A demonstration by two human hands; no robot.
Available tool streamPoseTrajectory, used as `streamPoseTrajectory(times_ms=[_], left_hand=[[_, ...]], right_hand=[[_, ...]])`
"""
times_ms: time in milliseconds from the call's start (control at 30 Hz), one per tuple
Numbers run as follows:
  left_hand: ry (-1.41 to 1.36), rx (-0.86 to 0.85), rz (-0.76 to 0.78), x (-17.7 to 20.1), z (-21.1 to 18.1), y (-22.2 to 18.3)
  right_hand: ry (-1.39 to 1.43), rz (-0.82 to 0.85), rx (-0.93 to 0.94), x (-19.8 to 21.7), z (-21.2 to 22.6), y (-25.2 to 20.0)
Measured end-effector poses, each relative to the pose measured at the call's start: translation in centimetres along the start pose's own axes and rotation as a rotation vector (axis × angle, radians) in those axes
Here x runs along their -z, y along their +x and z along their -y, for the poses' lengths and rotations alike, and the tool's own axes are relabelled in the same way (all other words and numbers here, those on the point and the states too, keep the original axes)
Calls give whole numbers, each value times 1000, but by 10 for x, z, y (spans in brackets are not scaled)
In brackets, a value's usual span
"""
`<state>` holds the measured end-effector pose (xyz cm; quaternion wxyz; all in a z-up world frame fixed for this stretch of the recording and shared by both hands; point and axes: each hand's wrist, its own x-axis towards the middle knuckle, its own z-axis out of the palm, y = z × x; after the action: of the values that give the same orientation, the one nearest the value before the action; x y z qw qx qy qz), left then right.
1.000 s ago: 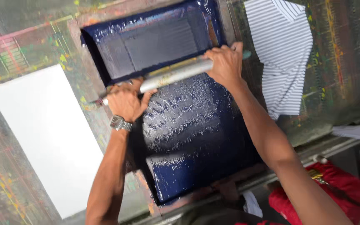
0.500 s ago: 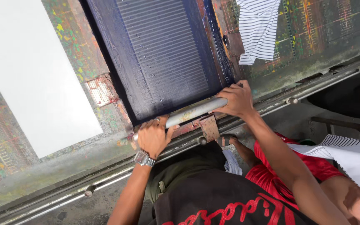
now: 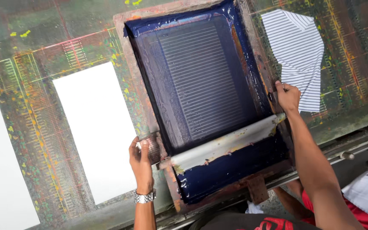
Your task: The person uses a squeegee to spread dark ink across a screen printing frame and then wipes the screen with a cloth. Another person places and removes printed paper sheets nearby.
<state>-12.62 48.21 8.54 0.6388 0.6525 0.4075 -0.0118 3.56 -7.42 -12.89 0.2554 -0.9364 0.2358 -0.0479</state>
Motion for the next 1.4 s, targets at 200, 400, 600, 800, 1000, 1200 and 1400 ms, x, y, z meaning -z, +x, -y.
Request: streamPoseTrajectory(times_ms=[200, 400, 600, 800, 1000, 1200, 1400], left_hand=[[-20, -42, -220, 124, 43, 84], [2, -181, -331, 301, 72, 142], [-67, -84, -259, 373, 82, 182], [458, -213, -203, 368, 82, 179], [946, -736, 382, 278, 63, 124], [1233, -902, 397, 326, 98, 35], [1220, -917, 274, 322, 55, 23]], right_hand=[[208, -48, 279, -43, 137, -113], [303, 7, 142, -90, 281, -263], [268, 132, 32, -110, 334, -326], [-136, 144, 212, -94, 364, -341], [-24, 122, 988, -89, 400, -405], [-462, 346, 1009, -34, 354, -491], [-526, 422, 831, -33, 357, -467]])
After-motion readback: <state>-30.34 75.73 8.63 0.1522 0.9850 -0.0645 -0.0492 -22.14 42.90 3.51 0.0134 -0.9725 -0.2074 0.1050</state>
